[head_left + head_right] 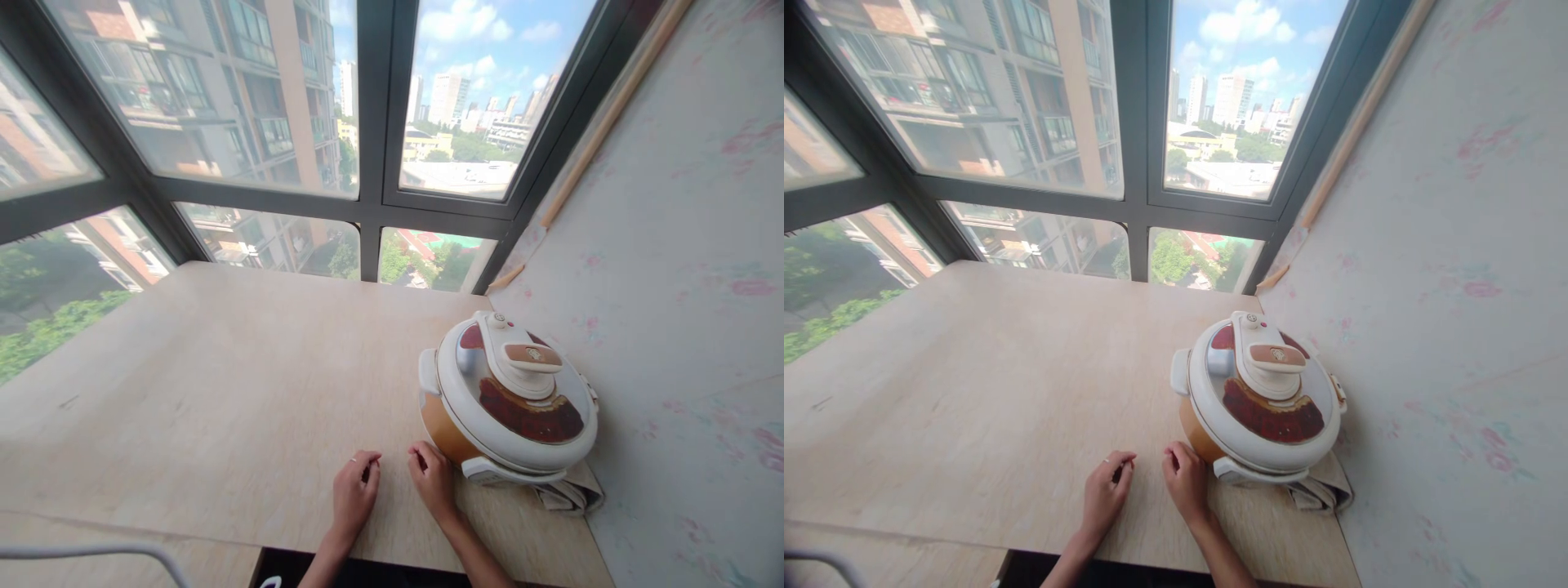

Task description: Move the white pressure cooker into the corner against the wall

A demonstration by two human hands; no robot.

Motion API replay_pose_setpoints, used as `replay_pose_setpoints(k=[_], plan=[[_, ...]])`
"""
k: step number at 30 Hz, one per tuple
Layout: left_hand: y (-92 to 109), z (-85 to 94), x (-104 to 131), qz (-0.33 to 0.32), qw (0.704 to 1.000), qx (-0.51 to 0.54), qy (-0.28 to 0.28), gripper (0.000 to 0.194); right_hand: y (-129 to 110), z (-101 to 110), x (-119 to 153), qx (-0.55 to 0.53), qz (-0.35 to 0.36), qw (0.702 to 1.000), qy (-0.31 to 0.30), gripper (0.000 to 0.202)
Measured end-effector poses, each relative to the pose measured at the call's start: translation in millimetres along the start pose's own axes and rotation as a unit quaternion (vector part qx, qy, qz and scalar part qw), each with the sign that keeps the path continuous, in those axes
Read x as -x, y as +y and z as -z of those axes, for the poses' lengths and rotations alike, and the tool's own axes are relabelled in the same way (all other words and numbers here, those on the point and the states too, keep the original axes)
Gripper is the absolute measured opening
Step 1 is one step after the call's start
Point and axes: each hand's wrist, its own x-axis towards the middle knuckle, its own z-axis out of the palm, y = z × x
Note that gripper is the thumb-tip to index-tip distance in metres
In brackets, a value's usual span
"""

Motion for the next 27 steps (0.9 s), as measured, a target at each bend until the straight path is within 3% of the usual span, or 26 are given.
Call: replay_pose_setpoints(k=[27], plan=[[-4.6, -3.4, 0.5, -0.005, 1.0, -0.007, 0.006, 0.026, 2.3, 0.1, 0.3, -0.004, 0.01, 1.0, -0.006, 0.023]])
